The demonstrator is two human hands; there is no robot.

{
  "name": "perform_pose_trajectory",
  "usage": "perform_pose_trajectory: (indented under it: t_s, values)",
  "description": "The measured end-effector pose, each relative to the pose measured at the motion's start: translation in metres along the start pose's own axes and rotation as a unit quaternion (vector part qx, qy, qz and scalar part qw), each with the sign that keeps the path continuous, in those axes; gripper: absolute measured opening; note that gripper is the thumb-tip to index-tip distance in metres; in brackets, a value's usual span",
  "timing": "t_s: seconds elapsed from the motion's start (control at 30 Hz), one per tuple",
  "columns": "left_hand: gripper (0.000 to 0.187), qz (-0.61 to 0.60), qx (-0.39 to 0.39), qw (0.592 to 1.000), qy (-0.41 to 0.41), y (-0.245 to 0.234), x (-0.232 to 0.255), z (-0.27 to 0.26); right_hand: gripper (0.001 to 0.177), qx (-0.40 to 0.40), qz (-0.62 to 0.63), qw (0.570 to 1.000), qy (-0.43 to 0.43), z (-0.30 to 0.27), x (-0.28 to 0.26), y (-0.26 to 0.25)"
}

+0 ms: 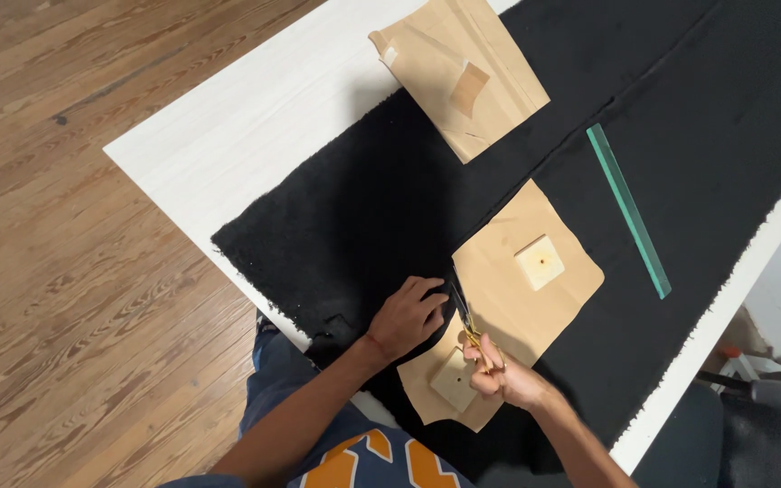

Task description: Cutting black fabric using a paper pattern and scissors on a workshop table.

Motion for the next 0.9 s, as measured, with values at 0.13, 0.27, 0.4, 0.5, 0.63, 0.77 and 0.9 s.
perform_pose_trajectory:
  t_s: [0.13,0.27,0.4,0.5,0.63,0.77,0.9]
  values:
    - [0.022,0.000,-0.005,1.000,0.019,0.007,-0.004,-0.006,0.057,-0.013,-0.023,1.000,-0.013,-0.002,-0.014,0.015]
    - [0.029,0.025,-0.009,0.998,0.055,0.005,0.004,-0.006,0.051,0.016,-0.019,0.999,-0.024,0.002,-0.019,0.014]
    - [0.034,0.034,-0.011,0.996,0.079,0.005,0.007,-0.006,0.052,0.016,-0.022,0.999,-0.044,0.012,-0.021,0.005]
    - [0.032,0.038,-0.015,0.996,0.084,0.007,0.008,-0.007,0.053,0.025,-0.042,0.997,-0.056,0.027,-0.015,-0.016]
    - [0.034,0.047,-0.014,0.995,0.090,0.004,0.011,-0.006,0.053,0.032,-0.017,0.999,-0.003,0.032,-0.009,-0.026]
    - [0.034,0.033,-0.023,0.995,0.091,0.006,0.010,-0.006,0.047,0.058,-0.029,0.998,0.010,0.022,-0.020,-0.021]
    - [0.029,0.045,-0.016,0.994,0.095,0.011,0.005,-0.013,0.048,0.003,-0.021,1.000,-0.005,0.021,-0.024,-0.019]
Point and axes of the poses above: each hand's wrist, its own z-axis towards the middle knuckle, its own y-axis out of the palm, x = y × z, the point moved 9 cm from there along z, towards the middle knuckle, and after that the axes turned 15 degrees about y, right-handed, at the moved point
